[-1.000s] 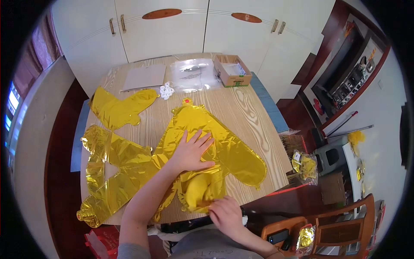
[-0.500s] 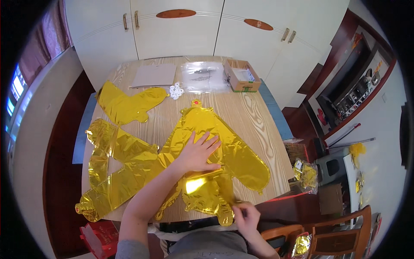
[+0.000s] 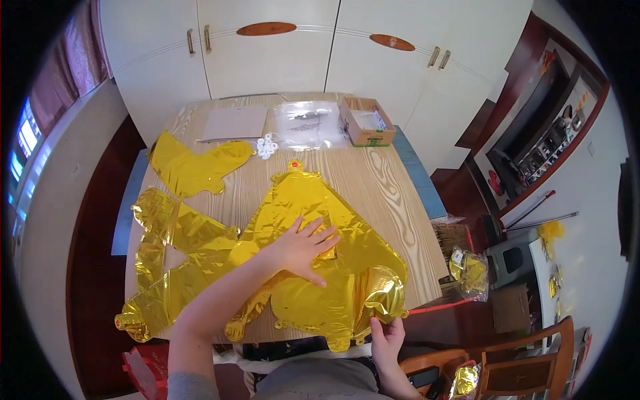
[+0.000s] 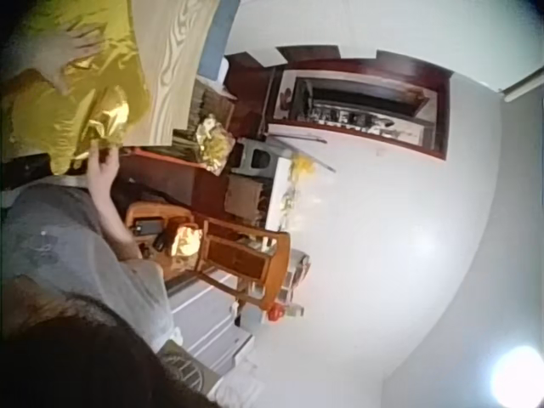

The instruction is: Fold gold-colored foil decorations on a table.

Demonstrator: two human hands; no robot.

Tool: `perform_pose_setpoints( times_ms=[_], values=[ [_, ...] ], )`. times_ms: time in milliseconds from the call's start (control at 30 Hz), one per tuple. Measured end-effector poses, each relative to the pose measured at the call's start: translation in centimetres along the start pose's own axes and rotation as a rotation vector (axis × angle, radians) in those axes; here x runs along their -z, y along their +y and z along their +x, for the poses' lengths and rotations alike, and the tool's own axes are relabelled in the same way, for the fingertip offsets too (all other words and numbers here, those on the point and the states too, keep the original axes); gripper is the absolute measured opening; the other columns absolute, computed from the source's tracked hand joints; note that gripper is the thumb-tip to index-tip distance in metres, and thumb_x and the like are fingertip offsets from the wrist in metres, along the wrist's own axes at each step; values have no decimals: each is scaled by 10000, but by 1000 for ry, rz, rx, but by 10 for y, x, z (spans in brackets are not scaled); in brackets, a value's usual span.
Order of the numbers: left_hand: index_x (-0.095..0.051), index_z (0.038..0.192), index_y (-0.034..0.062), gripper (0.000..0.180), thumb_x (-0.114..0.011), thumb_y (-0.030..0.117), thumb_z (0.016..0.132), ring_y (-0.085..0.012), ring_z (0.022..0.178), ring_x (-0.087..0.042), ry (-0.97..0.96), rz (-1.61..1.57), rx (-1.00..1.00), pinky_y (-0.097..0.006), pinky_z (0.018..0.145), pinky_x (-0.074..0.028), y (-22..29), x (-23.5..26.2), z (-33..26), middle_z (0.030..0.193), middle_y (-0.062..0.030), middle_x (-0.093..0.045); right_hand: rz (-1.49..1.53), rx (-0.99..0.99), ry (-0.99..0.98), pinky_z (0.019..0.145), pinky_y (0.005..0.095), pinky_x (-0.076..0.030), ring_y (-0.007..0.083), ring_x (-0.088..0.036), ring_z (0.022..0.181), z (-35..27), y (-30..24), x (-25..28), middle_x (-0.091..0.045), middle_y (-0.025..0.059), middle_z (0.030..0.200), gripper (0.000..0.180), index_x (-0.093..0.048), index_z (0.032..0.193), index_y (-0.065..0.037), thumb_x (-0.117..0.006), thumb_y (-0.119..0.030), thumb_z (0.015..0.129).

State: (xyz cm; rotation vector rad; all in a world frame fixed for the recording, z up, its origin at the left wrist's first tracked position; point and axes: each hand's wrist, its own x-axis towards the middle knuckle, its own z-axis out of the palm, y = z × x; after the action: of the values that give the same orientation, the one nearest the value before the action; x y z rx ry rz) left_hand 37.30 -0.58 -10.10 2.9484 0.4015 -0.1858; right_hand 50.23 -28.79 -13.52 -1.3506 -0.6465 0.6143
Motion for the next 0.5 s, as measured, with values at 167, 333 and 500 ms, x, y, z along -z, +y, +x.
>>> perform_pose_setpoints(
  times_ms=[167,333,500],
  values=[
    [-171,1532,162,1224,-601,840,608,-429,1445,-117,23,35,7,-664,1121,-94,5,-5,-3,1583,-149,-160,-8,29,-14,776,240,-471,89,-585,876,-2,-2,-3,-639,54,982,181,-571,1031,-3,-663,-7,875],
    [-179,1532,171,1155,-674,716,641,-426,1446,-131,95,200,2,-663,1115,-116,3,-15,-3,1584,-145,-166,-310,428,-293,854,338,-504,261,-648,999,7,-10,-25,-647,138,990,177,-606,968,-20,-674,10,808],
    [-195,1531,189,1055,-726,485,669,-409,1446,-155,52,79,28,-648,1118,-143,8,-9,0,1582,-124,-191,-398,487,-518,966,437,-477,307,-617,1084,7,-20,-48,-634,108,1066,174,-625,948,-49,-686,-22,787]
  ],
)
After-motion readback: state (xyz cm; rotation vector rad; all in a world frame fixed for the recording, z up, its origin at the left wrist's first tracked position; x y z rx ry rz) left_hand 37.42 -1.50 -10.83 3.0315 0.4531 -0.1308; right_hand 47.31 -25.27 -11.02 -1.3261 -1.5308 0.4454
